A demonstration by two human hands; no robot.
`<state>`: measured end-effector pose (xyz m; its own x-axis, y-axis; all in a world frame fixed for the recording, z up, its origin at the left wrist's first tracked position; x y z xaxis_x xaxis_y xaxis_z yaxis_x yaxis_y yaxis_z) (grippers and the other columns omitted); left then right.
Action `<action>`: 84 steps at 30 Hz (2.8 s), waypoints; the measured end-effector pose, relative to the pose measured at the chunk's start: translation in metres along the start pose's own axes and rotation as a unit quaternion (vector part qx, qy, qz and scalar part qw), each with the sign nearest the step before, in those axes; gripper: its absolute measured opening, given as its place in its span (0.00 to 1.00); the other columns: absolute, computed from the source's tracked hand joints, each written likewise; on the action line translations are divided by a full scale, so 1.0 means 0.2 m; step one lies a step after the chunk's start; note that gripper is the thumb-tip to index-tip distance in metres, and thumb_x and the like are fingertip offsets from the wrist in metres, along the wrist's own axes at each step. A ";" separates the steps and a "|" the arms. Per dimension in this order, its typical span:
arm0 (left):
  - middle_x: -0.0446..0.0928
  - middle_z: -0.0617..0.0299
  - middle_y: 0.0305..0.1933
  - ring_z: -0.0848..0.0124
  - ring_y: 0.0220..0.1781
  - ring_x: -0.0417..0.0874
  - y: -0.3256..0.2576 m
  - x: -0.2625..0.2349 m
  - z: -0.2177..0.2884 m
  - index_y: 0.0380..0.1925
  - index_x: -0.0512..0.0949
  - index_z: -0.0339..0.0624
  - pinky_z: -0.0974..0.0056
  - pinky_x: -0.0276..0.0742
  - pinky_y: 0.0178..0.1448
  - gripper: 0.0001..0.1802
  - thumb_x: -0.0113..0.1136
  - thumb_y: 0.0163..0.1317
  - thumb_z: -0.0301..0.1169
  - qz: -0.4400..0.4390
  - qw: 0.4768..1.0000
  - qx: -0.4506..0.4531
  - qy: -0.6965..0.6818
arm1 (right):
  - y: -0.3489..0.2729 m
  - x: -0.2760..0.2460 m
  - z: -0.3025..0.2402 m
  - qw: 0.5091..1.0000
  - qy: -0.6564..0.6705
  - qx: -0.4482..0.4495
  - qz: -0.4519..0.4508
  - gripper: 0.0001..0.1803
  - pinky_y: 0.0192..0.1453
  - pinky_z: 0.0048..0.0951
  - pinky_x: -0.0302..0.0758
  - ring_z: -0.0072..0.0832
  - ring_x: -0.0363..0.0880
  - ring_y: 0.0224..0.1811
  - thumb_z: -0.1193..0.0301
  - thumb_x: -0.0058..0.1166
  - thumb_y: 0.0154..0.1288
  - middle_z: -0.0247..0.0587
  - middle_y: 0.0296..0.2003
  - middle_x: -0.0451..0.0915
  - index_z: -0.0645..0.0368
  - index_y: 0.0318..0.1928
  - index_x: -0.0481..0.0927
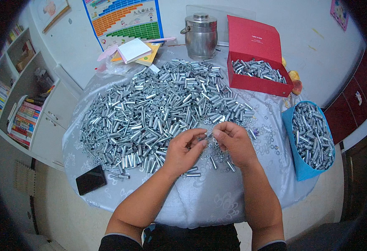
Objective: The person repeatedly picks up a metal bolt and a washer from a large pile on the table, threads the washer onto the bolt, and places the assembled unit into a blue container. The person continues this repetitive assembly process throughout the clip.
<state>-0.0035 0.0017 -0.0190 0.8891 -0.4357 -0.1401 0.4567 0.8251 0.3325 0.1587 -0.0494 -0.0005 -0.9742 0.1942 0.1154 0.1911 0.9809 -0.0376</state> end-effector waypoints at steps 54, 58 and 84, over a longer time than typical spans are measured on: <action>0.81 0.59 0.37 0.74 0.37 0.80 0.02 -0.05 0.01 0.40 0.82 0.37 0.71 0.75 0.42 0.11 0.65 0.56 0.23 0.026 0.996 -0.023 0.078 | 0.03 -0.06 0.02 0.989 -0.110 -0.083 0.057 0.07 0.38 0.19 0.75 0.17 0.78 0.32 0.78 0.59 0.60 0.34 0.33 0.80 0.64 0.40 0.80; 0.82 0.56 0.39 0.70 0.39 0.82 0.02 -0.05 0.03 0.40 0.83 0.37 0.69 0.76 0.44 0.11 0.64 0.56 0.24 0.021 0.994 0.012 0.109 | 0.03 -0.05 0.04 0.993 -0.081 -0.090 0.010 0.10 0.40 0.20 0.76 0.18 0.78 0.34 0.77 0.60 0.60 0.36 0.35 0.81 0.64 0.43 0.80; 0.83 0.53 0.36 0.62 0.36 0.84 0.02 -0.06 0.07 0.37 0.84 0.37 0.64 0.79 0.41 0.10 0.64 0.53 0.22 -0.014 0.988 0.086 0.131 | 0.02 -0.01 0.02 0.993 -0.092 -0.054 0.044 0.16 0.29 0.24 0.67 0.18 0.70 0.24 0.64 0.53 0.67 0.32 0.20 0.74 0.63 0.27 0.78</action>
<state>-0.0125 0.0048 -0.0022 0.8636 -0.3300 -0.3811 0.4892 0.7313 0.4753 0.1602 -0.0463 -0.0047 -0.9567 0.2831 -0.0668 0.2787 0.9579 0.0687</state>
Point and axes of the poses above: each hand's wrist, its own y-axis towards the middle knuckle, its own x-axis out of the palm, z = x × y, the point moved 3 cm from there along y, towards the middle knuckle
